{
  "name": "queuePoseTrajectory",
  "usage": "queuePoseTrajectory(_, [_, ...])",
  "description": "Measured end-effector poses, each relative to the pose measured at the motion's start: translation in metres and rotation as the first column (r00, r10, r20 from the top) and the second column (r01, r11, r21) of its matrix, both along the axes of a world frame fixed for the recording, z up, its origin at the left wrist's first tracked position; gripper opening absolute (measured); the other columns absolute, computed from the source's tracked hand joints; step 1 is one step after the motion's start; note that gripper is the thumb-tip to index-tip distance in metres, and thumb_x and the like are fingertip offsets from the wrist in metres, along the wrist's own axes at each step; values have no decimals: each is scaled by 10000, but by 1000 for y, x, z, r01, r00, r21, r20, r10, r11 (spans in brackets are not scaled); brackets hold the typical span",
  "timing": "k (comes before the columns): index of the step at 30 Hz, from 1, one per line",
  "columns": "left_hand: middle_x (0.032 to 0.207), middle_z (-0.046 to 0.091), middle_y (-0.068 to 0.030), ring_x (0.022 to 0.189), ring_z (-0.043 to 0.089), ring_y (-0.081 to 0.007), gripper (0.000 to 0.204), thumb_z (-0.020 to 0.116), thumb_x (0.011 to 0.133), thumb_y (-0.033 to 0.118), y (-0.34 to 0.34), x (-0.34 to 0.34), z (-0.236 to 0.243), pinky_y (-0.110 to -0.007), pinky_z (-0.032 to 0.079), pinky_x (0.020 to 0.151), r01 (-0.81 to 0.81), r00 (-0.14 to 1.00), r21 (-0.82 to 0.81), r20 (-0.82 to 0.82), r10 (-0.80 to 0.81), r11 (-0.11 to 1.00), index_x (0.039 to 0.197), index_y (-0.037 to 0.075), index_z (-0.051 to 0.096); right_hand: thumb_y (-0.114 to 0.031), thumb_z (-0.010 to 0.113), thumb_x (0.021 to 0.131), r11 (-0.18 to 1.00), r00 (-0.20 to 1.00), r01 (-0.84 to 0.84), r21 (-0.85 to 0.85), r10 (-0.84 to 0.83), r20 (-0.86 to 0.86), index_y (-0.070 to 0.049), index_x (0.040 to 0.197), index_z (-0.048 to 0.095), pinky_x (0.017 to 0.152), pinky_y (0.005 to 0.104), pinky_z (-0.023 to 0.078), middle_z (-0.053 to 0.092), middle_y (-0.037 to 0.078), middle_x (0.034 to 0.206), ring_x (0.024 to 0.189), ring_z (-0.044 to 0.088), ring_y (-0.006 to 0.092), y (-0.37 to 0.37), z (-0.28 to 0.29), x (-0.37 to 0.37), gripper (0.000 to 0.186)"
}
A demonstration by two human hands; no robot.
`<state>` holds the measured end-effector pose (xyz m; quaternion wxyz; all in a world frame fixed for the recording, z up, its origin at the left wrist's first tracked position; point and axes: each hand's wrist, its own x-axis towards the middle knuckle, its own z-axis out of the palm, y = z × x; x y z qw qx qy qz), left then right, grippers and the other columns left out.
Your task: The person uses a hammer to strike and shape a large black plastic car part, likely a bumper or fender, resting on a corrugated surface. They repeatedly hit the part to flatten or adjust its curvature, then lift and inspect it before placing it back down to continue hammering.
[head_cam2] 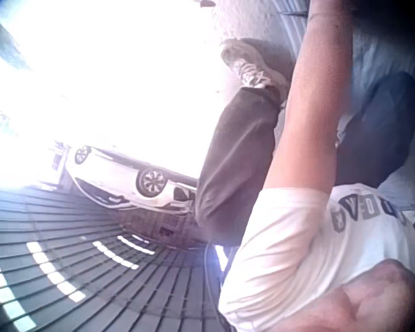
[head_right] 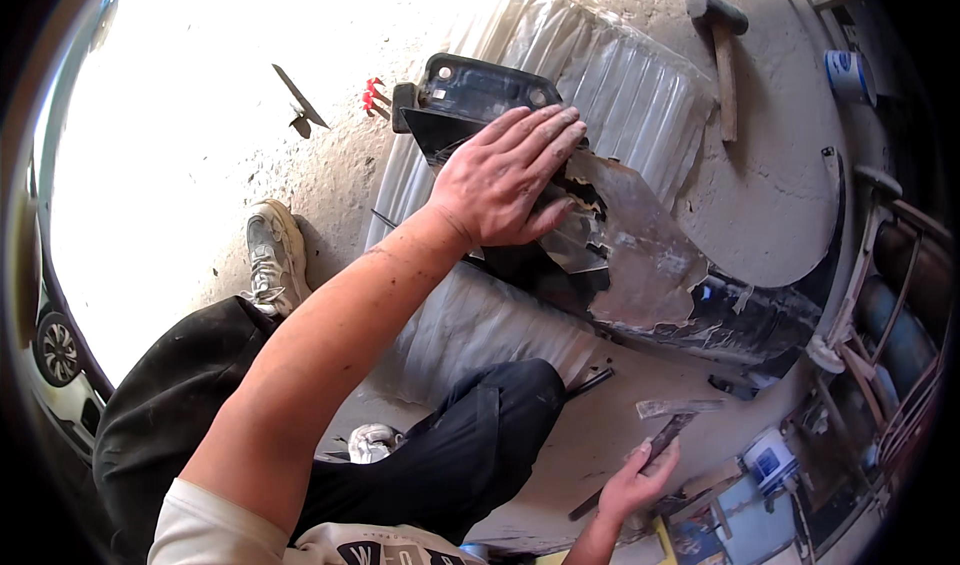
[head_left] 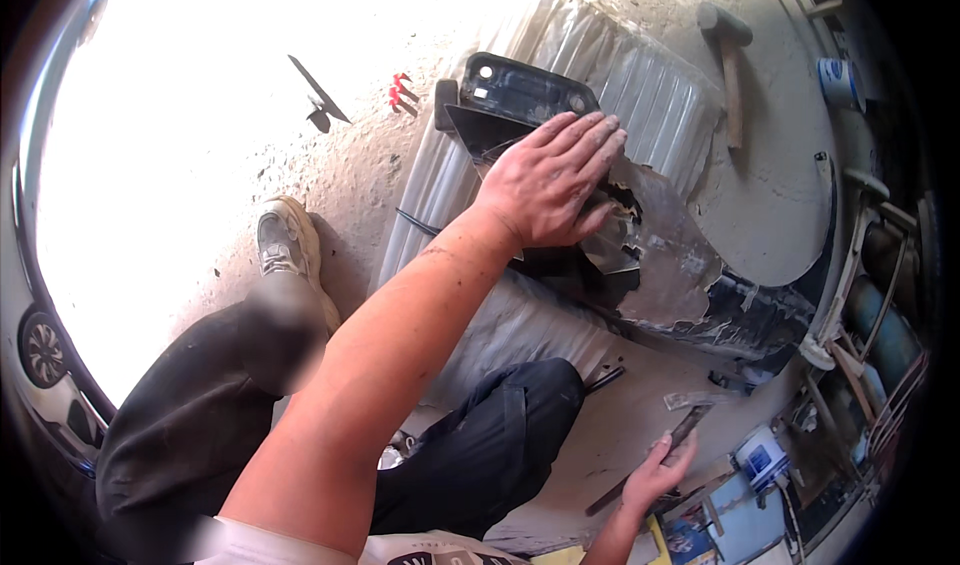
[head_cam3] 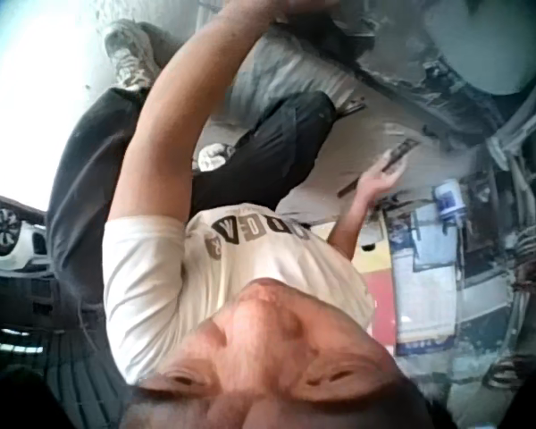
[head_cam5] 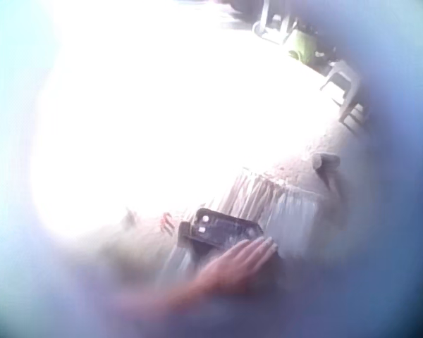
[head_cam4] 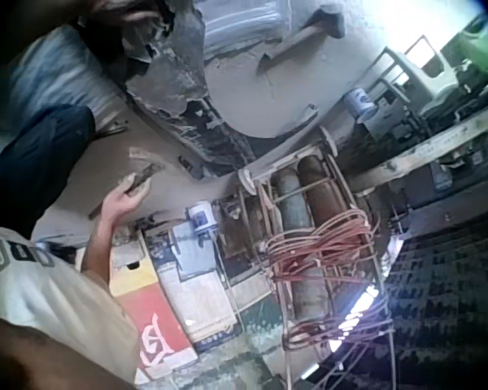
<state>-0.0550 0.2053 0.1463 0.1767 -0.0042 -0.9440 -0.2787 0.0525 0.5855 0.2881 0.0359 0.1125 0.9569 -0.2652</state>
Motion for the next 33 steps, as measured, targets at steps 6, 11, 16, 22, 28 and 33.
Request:
queuePoseTrajectory(6, [1429, 495, -145, 1344, 452, -250, 700, 580, 860, 444, -1, 5, -10, -387, 297, 1163, -30, 999, 101, -20, 32, 994, 1385, -3, 467, -330, 589, 979, 709, 692, -575, -409, 688, 218, 32, 1031, 550, 516, 242, 379, 518, 12, 717, 578, 471, 81, -101, 21, -105, 368])
queuePoseTrajectory(11, [1402, 515, -152, 1333, 468, -254, 690, 601, 856, 417, -1, 8, -14, -395, 319, 1157, -29, 998, 143, -47, 36, 989, 1372, -23, 470, -342, 662, 927, 393, 363, -881, -262, 918, 158, 16, 972, 578, 523, 313, 452, 585, 84, 688, 571, 595, 214, -196, 3, -124, 371])
queuePoseTrajectory(16, [1363, 541, -172, 1313, 489, -281, 740, 671, 770, 379, 0, 11, -20, -404, 346, 1148, -53, 978, 260, -181, 103, 964, 1354, -39, 489, -337, 684, 905, 276, 239, -946, -172, 949, 207, 11, 991, 589, 550, 394, 497, 622, 163, 710, 618, 647, 364, -225, -30, -129, 371])
queuePoseTrajectory(22, [1401, 503, -183, 1343, 455, -280, 772, 626, 804, 436, 0, 9, -24, -402, 297, 1175, -26, 990, 225, -128, 56, 974, 1374, -55, 451, -397, 626, 938, 259, 217, -957, -129, 938, 271, -3, 912, 574, 529, 399, 485, 602, 155, 669, 594, 634, 362, -238, -37, -136, 398])
queuePoseTrajectory(28, [1399, 501, -188, 1338, 455, -288, 745, 575, 844, 454, 2, 9, -26, -412, 271, 1183, -16, 995, 197, -96, 36, 980, 1373, -56, 450, -439, 565, 965, 187, 175, -975, -116, 979, 106, -21, 845, 550, 506, 387, 472, 567, 134, 620, 540, 605, 345, -241, -30, -135, 436])
queuePoseTrajectory(33, [1395, 499, -200, 1356, 437, -291, 721, 562, 855, 431, 2, 7, -27, -415, 252, 1193, -23, 991, 233, -122, 53, 972, 1365, -65, 451, -458, 537, 974, 187, 177, -980, -73, 976, 128, -29, 790, 529, 500, 393, 454, 550, 130, 610, 532, 588, 344, -237, -40, -141, 467])
